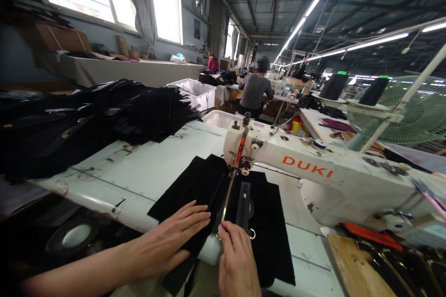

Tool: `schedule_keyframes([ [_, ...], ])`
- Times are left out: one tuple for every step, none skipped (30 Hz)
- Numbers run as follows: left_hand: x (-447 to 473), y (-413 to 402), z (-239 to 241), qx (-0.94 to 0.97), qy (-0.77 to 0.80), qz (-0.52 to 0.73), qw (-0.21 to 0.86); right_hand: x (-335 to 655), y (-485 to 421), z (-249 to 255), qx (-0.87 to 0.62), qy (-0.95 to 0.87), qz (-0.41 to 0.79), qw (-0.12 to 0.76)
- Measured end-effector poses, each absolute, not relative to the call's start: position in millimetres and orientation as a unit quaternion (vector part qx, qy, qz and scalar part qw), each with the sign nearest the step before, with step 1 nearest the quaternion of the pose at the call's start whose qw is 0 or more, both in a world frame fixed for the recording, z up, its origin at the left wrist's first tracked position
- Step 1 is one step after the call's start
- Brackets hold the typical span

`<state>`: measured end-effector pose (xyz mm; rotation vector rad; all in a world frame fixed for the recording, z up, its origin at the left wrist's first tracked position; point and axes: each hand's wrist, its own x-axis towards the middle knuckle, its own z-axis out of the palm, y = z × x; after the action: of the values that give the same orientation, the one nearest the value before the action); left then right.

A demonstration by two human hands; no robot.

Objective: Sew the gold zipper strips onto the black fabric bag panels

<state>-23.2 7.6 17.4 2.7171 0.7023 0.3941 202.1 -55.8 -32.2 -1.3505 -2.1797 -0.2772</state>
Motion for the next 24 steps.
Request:
schedule_keyframes([
  [-22.0, 6.8, 13.2, 0.947, 0.249, 0.148, 0.143, 202.3, -55.3, -31.4, -0.503, -0.812, -0.113, 0.274],
  [-21.2, 6.8, 9.5, 0.945, 0.248, 0.16, 0.138, 201.4, -54.4, -30.9, -0.504, -0.811, -0.122, 0.271],
  [-20.8, 7.5, 6.6, 0.943, 0.249, 0.174, 0.138, 199.8, -53.2, -30.7, -0.509, -0.807, -0.129, 0.271],
  [-20.8, 8.7, 4.4, 0.937, 0.253, 0.194, 0.142, 197.7, -51.7, -30.6, -0.516, -0.8, -0.136, 0.275],
  [-21.1, 10.2, 3.1, 0.929, 0.258, 0.219, 0.147, 195.7, -50.0, -30.6, -0.52, -0.795, -0.14, 0.28],
  [-21.6, 11.8, 2.7, 0.92, 0.265, 0.244, 0.152, 194.0, -48.3, -30.5, -0.517, -0.793, -0.143, 0.289],
  [-22.1, 13.1, 3.0, 0.913, 0.269, 0.267, 0.153, 192.9, -46.9, -30.2, -0.512, -0.792, -0.145, 0.3],
  [-22.4, 14.0, 3.8, 0.909, 0.268, 0.281, 0.15, 192.3, -46.0, -29.6, -0.505, -0.792, -0.144, 0.311],
  [-22.5, 14.3, 4.9, 0.91, 0.26, 0.287, 0.145, 192.1, -45.6, -28.6, -0.501, -0.793, -0.139, 0.317],
  [-22.4, 14.1, 5.9, 0.915, 0.25, 0.283, 0.142, 191.9, -46.0, -27.4, -0.502, -0.792, -0.134, 0.321],
  [-22.0, 13.3, 6.7, 0.92, 0.244, 0.273, 0.141, 191.3, -47.0, -26.1, -0.51, -0.785, -0.135, 0.326],
  [-21.5, 12.2, 7.2, 0.922, 0.244, 0.263, 0.143, 189.8, -48.5, -24.8, -0.52, -0.774, -0.143, 0.331],
  [-20.9, 10.9, 7.4, 0.923, 0.248, 0.256, 0.146, 187.0, -50.3, -23.9, -0.523, -0.769, -0.155, 0.334],
  [-20.2, 9.8, 7.4, 0.922, 0.255, 0.25, 0.151, 182.6, -52.3, -23.6, -0.518, -0.767, -0.17, 0.339],
  [-19.4, 8.9, 7.6, 0.919, 0.263, 0.249, 0.156, 176.7, -54.0, -24.2, -0.506, -0.765, -0.185, 0.354],
  [-18.6, 8.4, 8.2, 0.916, 0.269, 0.251, 0.162, 169.6, -55.4, -26.0, -0.491, -0.758, -0.199, 0.381],
  [-17.8, 8.4, 9.5, 0.913, 0.274, 0.253, 0.167, 162.1, -56.3, -29.0, -0.477, -0.747, -0.206, 0.415],
  [-17.0, 8.7, 11.5, 0.909, 0.278, 0.257, 0.173, 154.7, -56.8, -33.1, -0.465, -0.732, -0.21, 0.451],
  [-16.1, 9.3, 14.0, 0.906, 0.281, 0.261, 0.177, 148.3, -56.8, -38.2, -0.457, -0.714, -0.212, 0.486],
  [-15.1, 9.9, 16.6, 0.903, 0.285, 0.264, 0.181, 143.3, -56.7, -43.7, -0.453, -0.698, -0.214, 0.512],
  [-14.2, 10.3, 18.9, 0.901, 0.289, 0.267, 0.183, 139.9, -56.4, -49.4, -0.449, -0.689, -0.214, 0.527],
  [-13.3, 10.4, 20.3, 0.9, 0.292, 0.267, 0.183, 138.0, -56.2, -54.7, -0.445, -0.693, -0.212, 0.527],
  [-12.6, 10.1, 20.3, 0.902, 0.291, 0.266, 0.176, 137.1, -56.1, -59.3, -0.443, -0.707, -0.208, 0.51],
  [-12.1, 9.4, 18.9, 0.907, 0.286, 0.263, 0.162, 136.9, -56.2, -62.9, -0.442, -0.726, -0.206, 0.485],
])
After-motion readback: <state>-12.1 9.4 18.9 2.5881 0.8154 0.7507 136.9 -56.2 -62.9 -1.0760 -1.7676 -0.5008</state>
